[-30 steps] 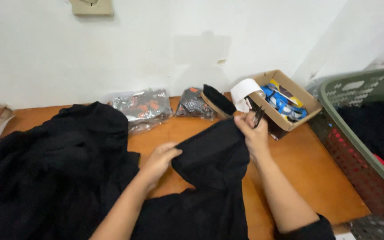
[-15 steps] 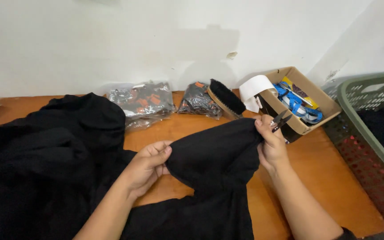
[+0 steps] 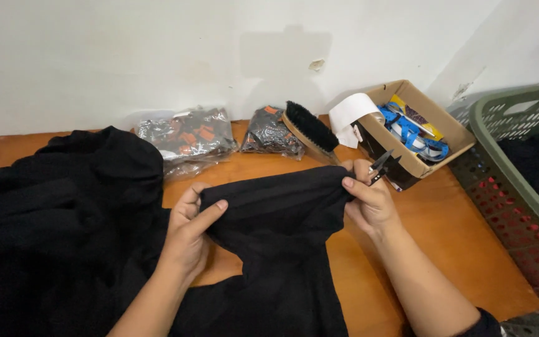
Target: The person uses small scissors to trim loose threads and edges from a black piece of fabric. They briefly use a brush to clean the fabric surface before continuing to cut and inspect the material.
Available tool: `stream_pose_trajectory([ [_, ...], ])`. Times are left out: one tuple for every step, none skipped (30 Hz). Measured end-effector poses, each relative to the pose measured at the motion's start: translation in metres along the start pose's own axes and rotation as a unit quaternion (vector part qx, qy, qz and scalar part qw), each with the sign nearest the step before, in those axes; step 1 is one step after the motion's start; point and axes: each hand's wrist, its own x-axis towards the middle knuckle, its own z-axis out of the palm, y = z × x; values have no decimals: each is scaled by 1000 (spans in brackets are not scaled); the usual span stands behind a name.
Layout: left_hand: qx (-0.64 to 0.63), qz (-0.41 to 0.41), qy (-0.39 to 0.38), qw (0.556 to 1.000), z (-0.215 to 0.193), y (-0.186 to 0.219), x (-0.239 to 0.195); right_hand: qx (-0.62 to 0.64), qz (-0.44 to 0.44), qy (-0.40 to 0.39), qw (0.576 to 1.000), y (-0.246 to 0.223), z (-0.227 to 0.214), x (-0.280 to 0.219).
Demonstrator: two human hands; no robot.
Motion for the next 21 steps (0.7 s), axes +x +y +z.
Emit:
stream_pose_trajectory([
  [19,30,7,999,3,2,0,-1,-15,-15,1000,4,-3,0],
  [19,28,9,999,0,-1,3,-1,-14,-14,1000,5,-4,-1],
  [19,37,11,999,-3,-5,5,1,-10,-18,1000,6,-5,-1],
  [20,47,13,999,-6,-8,6,3,-7,-22,1000,8,-5,-1],
  [20,45,14,999,-9,-10,8,3,-5,-20,1000,9,-6,-1],
  [18,52,17,998,-12,-12,9,0,-4,-27,1000,9,-6,0],
  [16,60,18,998,-15,-14,10,-3,-3,-35,999,9,-7,0],
  [17,59,19,998,-15,-13,10,-2,-2,-33,999,8,-6,0],
  [11,56,18,998,-15,-13,9,4,-2,-41,999,8,-4,0],
  [5,53,18,998,-15,-12,9,9,-1,-48,999,7,-3,0],
  [6,53,17,998,-14,-11,9,10,-2,-47,999,7,-3,0],
  [17,56,17,998,-13,-9,8,23,2,-52,998,8,-4,0],
  [28,61,16,998,-11,-7,7,37,6,-58,998,7,-4,0],
  [28,61,16,998,-16,-11,9,37,5,-58,998,7,0,0],
  [54,69,20,996,-21,-15,10,43,10,-59,997,6,4,0],
  [79,78,24,994,-25,-19,12,49,14,-59,997,6,8,0],
  [78,78,24,994,-27,-22,13,48,14,-60,997,5,10,-1],
  [93,77,39,992,-29,-24,14,50,22,-63,996,5,13,-2],
  [108,75,54,990,-31,-26,14,53,31,-65,996,6,16,-2],
  [109,74,55,990,-29,-25,15,53,32,-64,996,6,18,-3],
  [94,76,75,990,-28,-25,16,46,33,-61,997,6,19,-3],
])
